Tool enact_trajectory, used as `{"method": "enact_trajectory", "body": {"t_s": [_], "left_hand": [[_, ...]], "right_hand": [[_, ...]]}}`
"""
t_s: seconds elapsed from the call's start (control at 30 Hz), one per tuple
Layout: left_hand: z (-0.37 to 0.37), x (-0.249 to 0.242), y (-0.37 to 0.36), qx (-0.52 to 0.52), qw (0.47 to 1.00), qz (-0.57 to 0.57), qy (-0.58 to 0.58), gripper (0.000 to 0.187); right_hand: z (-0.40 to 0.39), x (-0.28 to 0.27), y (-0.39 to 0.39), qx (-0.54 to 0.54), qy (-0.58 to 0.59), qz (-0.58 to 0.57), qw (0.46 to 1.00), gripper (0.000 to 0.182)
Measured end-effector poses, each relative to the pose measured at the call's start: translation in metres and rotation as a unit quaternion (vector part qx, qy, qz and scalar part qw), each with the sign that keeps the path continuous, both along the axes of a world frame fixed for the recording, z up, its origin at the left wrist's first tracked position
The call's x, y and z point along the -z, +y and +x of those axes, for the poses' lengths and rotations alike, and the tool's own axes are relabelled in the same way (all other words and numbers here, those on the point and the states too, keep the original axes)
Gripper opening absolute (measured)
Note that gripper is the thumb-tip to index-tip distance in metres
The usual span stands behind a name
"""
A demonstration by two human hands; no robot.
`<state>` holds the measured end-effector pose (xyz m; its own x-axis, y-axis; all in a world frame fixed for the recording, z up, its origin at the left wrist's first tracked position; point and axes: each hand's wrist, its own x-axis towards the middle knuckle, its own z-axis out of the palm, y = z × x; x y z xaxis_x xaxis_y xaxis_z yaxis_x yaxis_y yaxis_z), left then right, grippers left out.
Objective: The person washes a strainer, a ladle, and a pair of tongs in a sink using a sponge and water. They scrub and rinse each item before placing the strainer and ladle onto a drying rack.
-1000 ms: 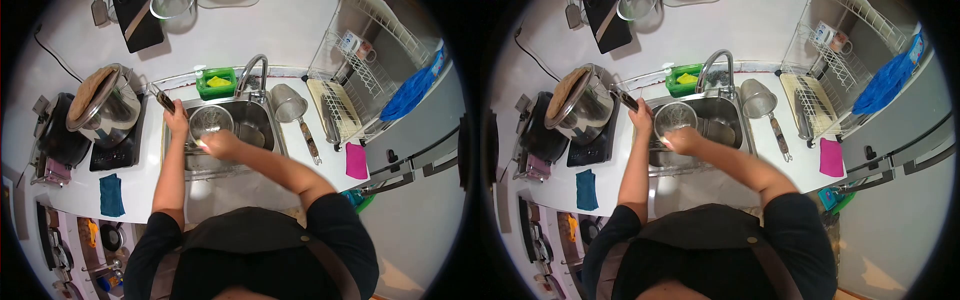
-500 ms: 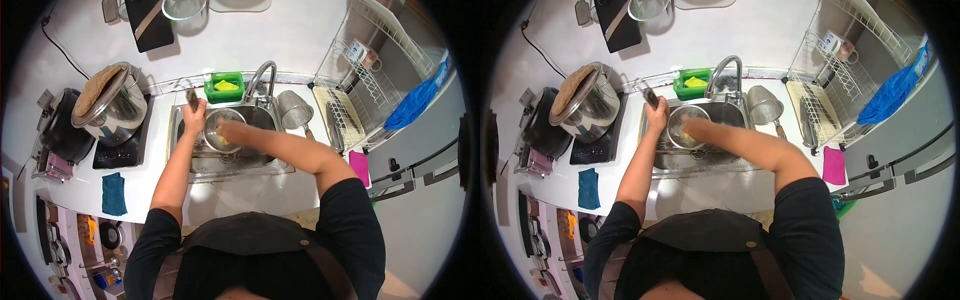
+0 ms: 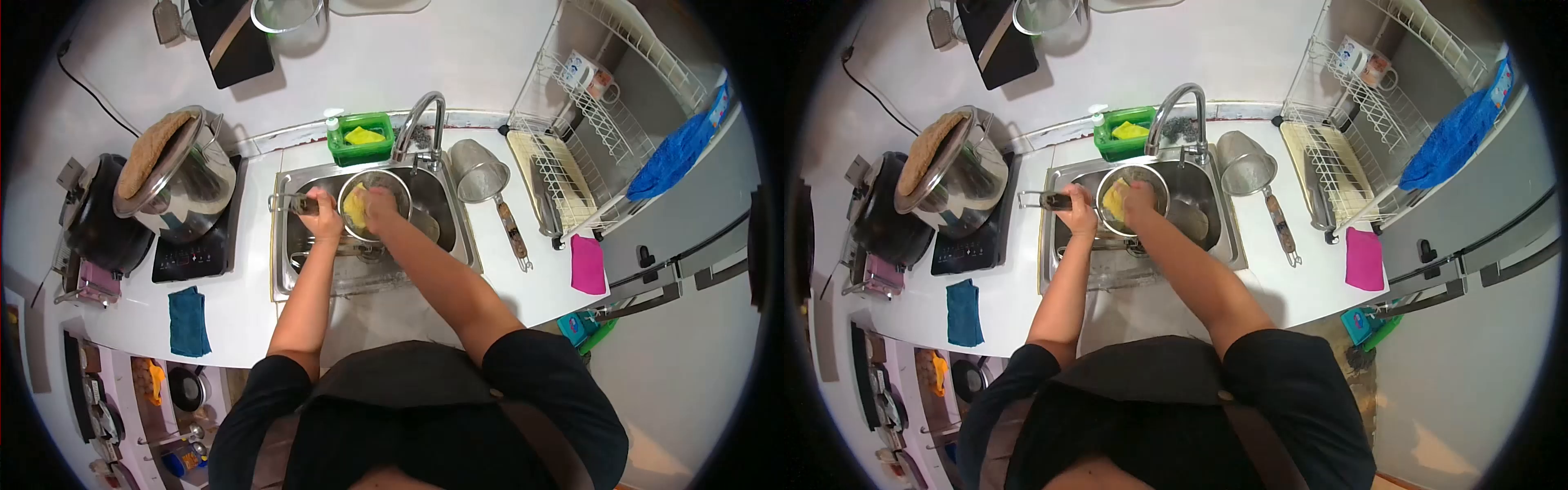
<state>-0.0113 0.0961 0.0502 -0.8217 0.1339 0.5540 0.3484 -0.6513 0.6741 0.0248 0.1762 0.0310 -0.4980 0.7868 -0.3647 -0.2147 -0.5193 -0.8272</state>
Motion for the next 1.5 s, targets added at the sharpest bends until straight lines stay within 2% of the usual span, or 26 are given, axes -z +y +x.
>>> {"method": "enact_trajectory", "body": {"t_s": [0.03,0.1,0.23,0.4,0.53,0.57,0.63,0.7,0.73,0.77,0.83,0.87,0.9,0.93,0.97,1.0,1.07,1.1,1.17,1.2,1.27,1.3,1.37,1.4,1.47,1.5], "left_hand": [[0.0,-0.002,0.0,0.001,1.0,0.004,0.004,0.034],[0.003,-0.004,-0.003,-0.03,0.999,0.001,0.045,0.034],[0.016,-0.007,-0.004,-0.029,0.999,-0.008,0.033,0.038],[0.027,-0.008,-0.004,0.003,0.999,0.009,0.039,0.04],[0.011,0.006,-0.006,0.006,1.0,-0.018,0.021,0.035],[0.011,0.005,-0.006,0.028,0.999,-0.006,-0.014,0.034],[0.025,-0.004,-0.001,-0.011,0.995,-0.043,0.087,0.038],[0.018,0.005,0.001,-0.021,0.992,-0.049,0.115,0.035],[0.007,0.009,0.003,-0.053,0.989,-0.046,0.128,0.033],[-0.008,0.012,0.003,-0.086,0.986,-0.042,0.138,0.032],[-0.021,-0.005,-0.008,-0.07,0.993,-0.07,0.071,0.027],[-0.027,-0.009,-0.012,-0.007,0.996,-0.06,0.072,0.026],[-0.035,-0.012,-0.016,0.056,0.995,-0.047,0.075,0.026],[-0.04,-0.012,-0.017,-0.005,0.977,-0.104,0.185,0.025],[-0.043,-0.012,-0.017,-0.065,0.941,-0.158,0.291,0.024],[-0.038,-0.012,-0.016,0.02,0.969,-0.169,0.181,0.023],[-0.026,-0.027,-0.014,0.028,0.967,-0.182,0.178,0.024],[-0.022,-0.032,-0.011,0.033,0.965,-0.192,0.176,0.024],[-0.019,-0.036,-0.007,0.022,0.953,-0.206,0.222,0.024],[-0.019,-0.041,-0.007,-0.005,0.948,-0.193,0.253,0.025],[-0.016,-0.048,-0.006,-0.034,0.942,-0.177,0.282,0.025],[-0.013,-0.049,-0.004,-0.075,0.939,-0.163,0.294,0.026],[-0.009,-0.047,-0.005,-0.116,0.933,-0.152,0.306,0.027],[-0.007,-0.043,-0.004,-0.135,0.935,-0.16,0.285,0.027],[-0.005,-0.033,0.004,-0.124,0.958,-0.113,0.234,0.024],[-0.006,-0.032,0.004,-0.121,0.958,-0.113,0.234,0.024]], "right_hand": [[0.002,-0.003,0.001,0.001,0.004,0.004,1.0,0.029],[0.012,-0.009,-0.002,0.001,0.026,-0.147,0.989,0.026],[-0.004,0.018,0.0,-0.055,-0.084,-0.082,0.992,0.025],[-0.012,0.014,0.008,0.043,-0.032,-0.163,0.985,0.025],[-0.004,-0.027,-0.008,0.033,0.04,-0.163,0.985,0.028],[-0.006,-0.025,-0.004,0.091,0.004,-0.163,0.982,0.024],[-0.009,-0.027,0.007,0.208,-0.062,-0.158,0.963,0.019],[-0.009,-0.024,0.007,0.226,-0.005,-0.168,0.96,0.011],[-0.01,-0.017,0.003,0.076,-0.014,0.04,0.996,0.012],[-0.009,-0.009,-0.002,-0.078,-0.026,0.245,0.966,0.012],[0.002,-0.005,-0.004,-0.103,-0.036,0.314,0.943,0.011],[0.017,-0.011,0.005,-0.243,-0.07,0.566,0.784,0.008],[0.025,-0.02,0.014,-0.355,-0.094,0.759,0.537,0.009],[0.022,-0.026,0.022,-0.403,-0.209,0.796,0.401,0.007],[0.02,-0.034,0.033,-0.404,-0.208,0.796,0.401,0.007],[0.019,-0.05,0.043,-0.383,-0.137,0.878,0.254,0.007],[0.018,-0.078,0.036,-0.379,-0.056,0.922,-0.052,0.007],[0.017,-0.077,0.038,-0.379,-0.056,0.922,-0.053,0.007],[0.014,-0.075,0.038,-0.416,-0.02,0.909,0.023,0.01],[0.01,-0.055,0.044,-0.411,-0.021,0.911,0.023,0.01],[0.005,-0.002,0.054,-0.192,-0.145,0.949,0.206,0.01],[0.005,-0.001,0.048,-0.194,-0.142,0.95,0.202,0.01],[0.001,0.001,0.026,-0.259,-0.308,0.89,0.215,0.011],[-0.004,0.015,0.019,-0.259,-0.308,0.889,0.217,0.011],[-0.014,0.047,0.018,-0.255,-0.166,0.698,0.648,0.017],[-0.007,0.034,0.019,-0.253,-0.168,0.697,0.65,0.017]]}}
